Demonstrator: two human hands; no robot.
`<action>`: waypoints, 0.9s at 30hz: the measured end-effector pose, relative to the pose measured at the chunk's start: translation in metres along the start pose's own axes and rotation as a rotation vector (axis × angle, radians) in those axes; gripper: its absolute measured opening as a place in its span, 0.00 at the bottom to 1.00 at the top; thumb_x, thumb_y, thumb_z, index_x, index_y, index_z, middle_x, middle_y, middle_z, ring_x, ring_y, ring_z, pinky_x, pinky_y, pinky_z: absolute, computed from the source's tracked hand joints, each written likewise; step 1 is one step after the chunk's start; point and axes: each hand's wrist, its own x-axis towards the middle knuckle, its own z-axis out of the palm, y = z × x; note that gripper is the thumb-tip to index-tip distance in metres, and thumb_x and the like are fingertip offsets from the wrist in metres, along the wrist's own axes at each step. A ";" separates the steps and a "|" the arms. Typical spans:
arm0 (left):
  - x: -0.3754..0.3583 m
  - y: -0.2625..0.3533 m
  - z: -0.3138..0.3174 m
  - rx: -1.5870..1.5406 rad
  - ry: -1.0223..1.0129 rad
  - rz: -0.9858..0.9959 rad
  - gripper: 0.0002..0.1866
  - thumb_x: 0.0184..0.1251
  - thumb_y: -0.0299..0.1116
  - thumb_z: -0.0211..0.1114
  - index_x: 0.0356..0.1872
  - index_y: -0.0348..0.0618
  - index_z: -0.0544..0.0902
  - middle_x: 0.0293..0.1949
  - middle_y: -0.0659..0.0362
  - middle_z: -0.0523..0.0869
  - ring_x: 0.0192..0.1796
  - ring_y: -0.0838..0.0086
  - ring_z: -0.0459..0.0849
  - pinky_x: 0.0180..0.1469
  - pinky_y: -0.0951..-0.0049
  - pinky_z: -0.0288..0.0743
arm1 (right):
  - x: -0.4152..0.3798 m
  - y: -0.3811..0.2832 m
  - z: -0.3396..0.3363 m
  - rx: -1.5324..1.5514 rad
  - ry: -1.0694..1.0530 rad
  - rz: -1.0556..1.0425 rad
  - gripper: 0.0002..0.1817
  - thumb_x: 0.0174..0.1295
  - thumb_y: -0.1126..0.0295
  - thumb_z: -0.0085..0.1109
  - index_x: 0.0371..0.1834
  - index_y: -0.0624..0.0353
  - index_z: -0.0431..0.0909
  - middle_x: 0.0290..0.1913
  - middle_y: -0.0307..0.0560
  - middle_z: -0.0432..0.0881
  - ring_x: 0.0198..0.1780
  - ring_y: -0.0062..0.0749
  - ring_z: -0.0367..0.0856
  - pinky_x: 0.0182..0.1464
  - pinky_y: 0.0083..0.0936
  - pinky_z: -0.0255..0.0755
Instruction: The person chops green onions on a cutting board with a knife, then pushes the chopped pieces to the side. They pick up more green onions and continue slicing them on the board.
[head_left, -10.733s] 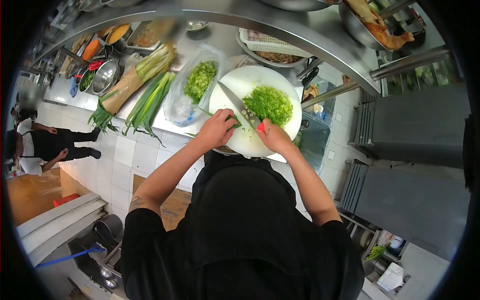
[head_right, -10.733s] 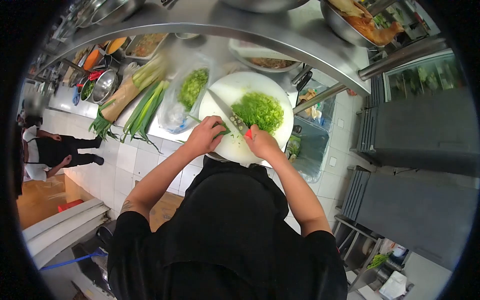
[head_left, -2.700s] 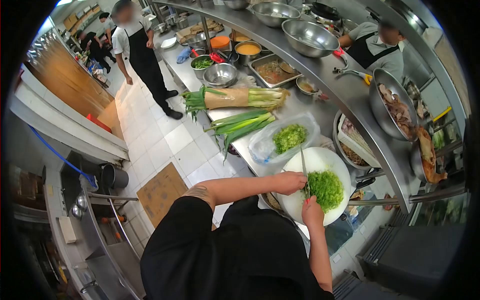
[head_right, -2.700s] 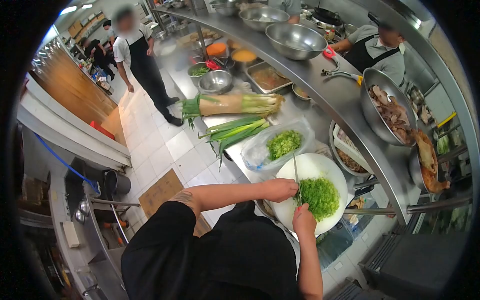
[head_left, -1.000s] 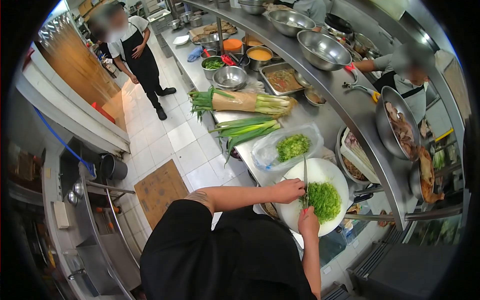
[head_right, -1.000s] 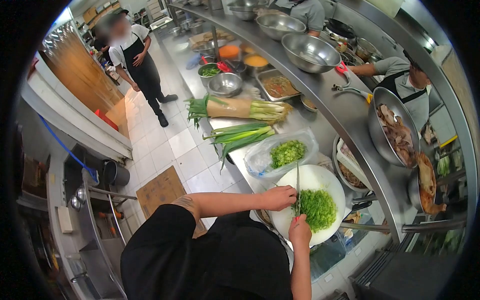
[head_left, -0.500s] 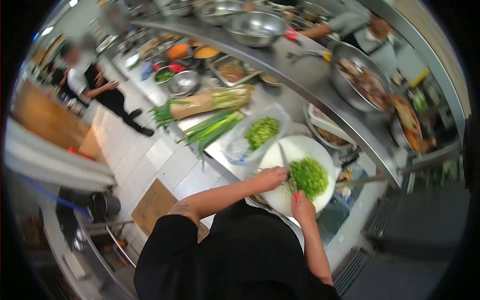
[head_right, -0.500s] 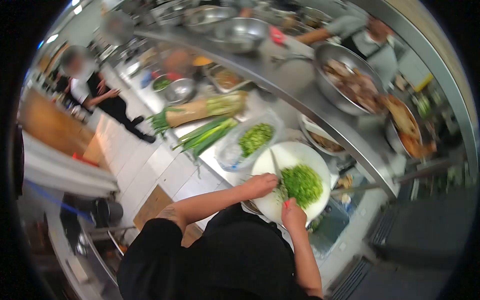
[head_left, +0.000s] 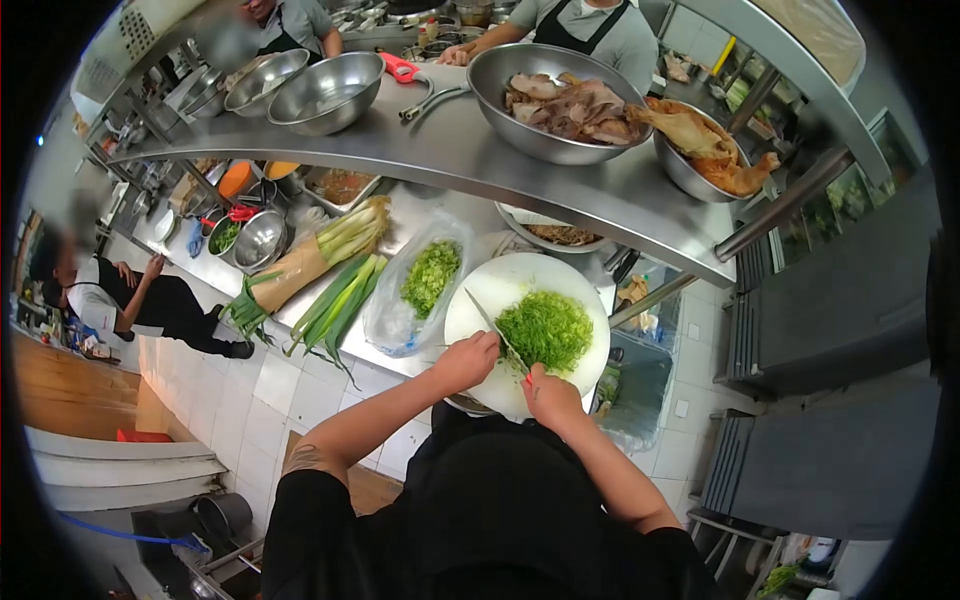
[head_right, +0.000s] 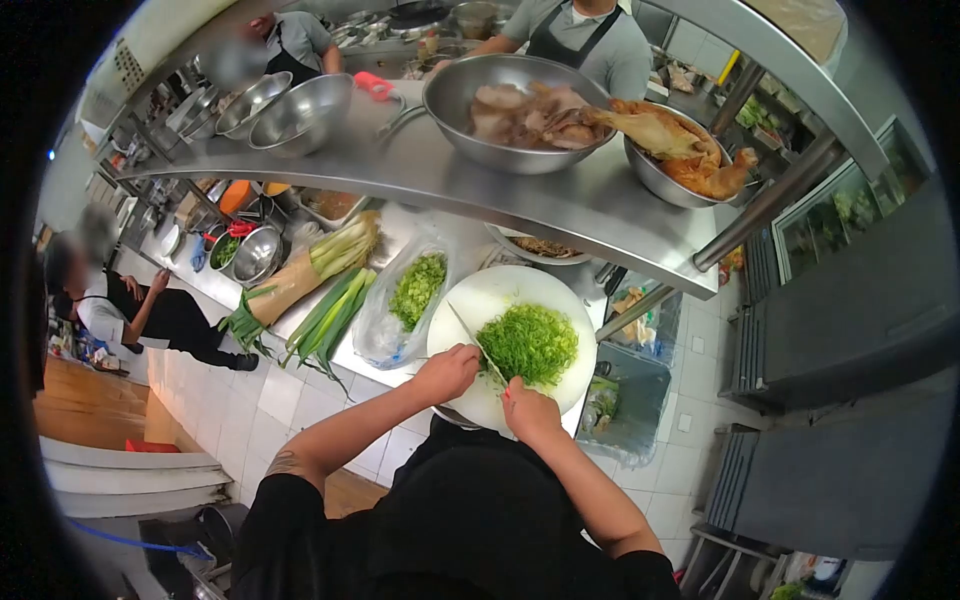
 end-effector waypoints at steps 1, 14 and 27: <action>-0.001 -0.001 0.000 -0.039 0.047 0.024 0.05 0.67 0.28 0.65 0.39 0.38 0.84 0.48 0.55 0.84 0.51 0.59 0.85 0.52 0.61 0.85 | 0.001 0.004 0.006 0.008 0.006 0.008 0.15 0.78 0.58 0.55 0.47 0.61 0.71 0.31 0.62 0.88 0.36 0.63 0.90 0.41 0.57 0.82; -0.002 -0.005 -0.006 0.032 0.020 0.141 0.06 0.62 0.29 0.65 0.37 0.39 0.84 0.43 0.56 0.82 0.49 0.62 0.84 0.48 0.65 0.84 | -0.015 -0.010 -0.021 -0.053 -0.033 -0.021 0.15 0.79 0.59 0.54 0.47 0.62 0.71 0.32 0.62 0.89 0.35 0.61 0.90 0.41 0.56 0.81; -0.004 -0.004 -0.007 -0.005 -0.073 0.086 0.10 0.63 0.27 0.64 0.43 0.35 0.86 0.51 0.52 0.82 0.55 0.59 0.84 0.55 0.63 0.84 | 0.010 0.002 0.008 -0.064 -0.019 0.025 0.14 0.79 0.59 0.52 0.47 0.61 0.71 0.33 0.64 0.89 0.37 0.63 0.90 0.42 0.57 0.81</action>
